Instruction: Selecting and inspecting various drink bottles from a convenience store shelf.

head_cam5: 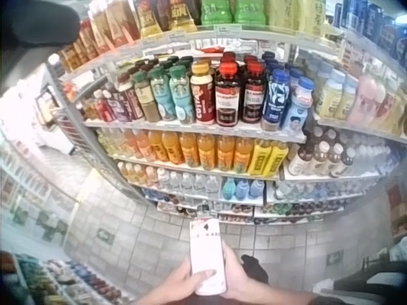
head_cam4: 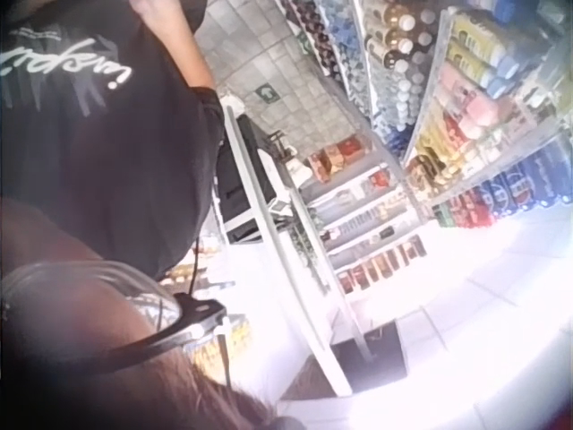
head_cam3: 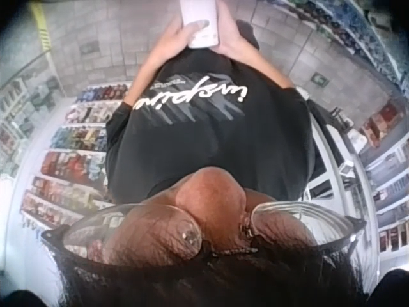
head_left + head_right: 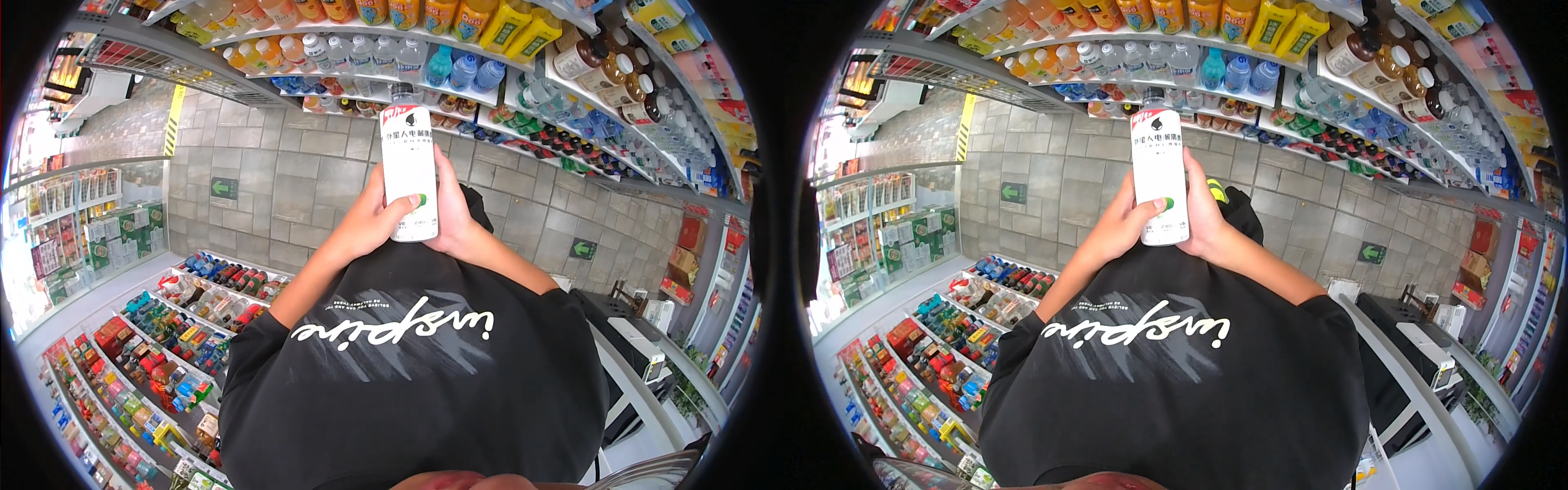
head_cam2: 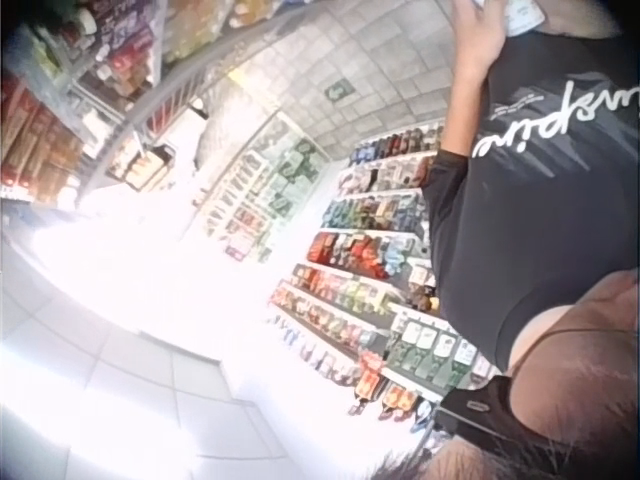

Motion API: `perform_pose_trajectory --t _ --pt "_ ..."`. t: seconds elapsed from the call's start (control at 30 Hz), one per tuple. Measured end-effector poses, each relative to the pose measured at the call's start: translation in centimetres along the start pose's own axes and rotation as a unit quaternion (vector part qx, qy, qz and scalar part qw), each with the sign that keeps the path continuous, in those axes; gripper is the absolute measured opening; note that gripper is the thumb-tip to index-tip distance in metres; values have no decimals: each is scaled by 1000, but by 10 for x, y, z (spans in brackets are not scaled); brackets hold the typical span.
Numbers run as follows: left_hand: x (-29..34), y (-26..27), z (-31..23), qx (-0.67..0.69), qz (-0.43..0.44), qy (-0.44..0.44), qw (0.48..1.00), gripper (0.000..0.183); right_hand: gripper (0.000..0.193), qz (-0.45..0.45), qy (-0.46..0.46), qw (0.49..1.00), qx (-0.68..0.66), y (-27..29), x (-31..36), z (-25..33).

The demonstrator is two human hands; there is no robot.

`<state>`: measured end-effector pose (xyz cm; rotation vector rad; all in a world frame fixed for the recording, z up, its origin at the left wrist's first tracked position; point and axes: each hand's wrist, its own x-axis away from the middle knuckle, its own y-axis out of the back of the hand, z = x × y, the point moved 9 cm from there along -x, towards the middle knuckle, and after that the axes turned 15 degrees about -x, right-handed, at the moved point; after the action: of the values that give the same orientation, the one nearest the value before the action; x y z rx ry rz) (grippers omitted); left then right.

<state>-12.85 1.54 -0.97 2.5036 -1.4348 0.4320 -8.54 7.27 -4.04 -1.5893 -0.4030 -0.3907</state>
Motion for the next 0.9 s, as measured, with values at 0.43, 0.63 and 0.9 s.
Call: perform_pose_trajectory --t 0.43,0.63,0.9 --pt "7 21 0 -38 -3 -31 999 70 64 -12 59 984 169 -10 -3 -1" --pt "16 28 4 -33 4 -15 999 77 62 -35 106 966 234 -9 -6 -7" --pt "26 43 18 -53 26 -22 998 79 62 -82 133 950 269 0 1 -24"
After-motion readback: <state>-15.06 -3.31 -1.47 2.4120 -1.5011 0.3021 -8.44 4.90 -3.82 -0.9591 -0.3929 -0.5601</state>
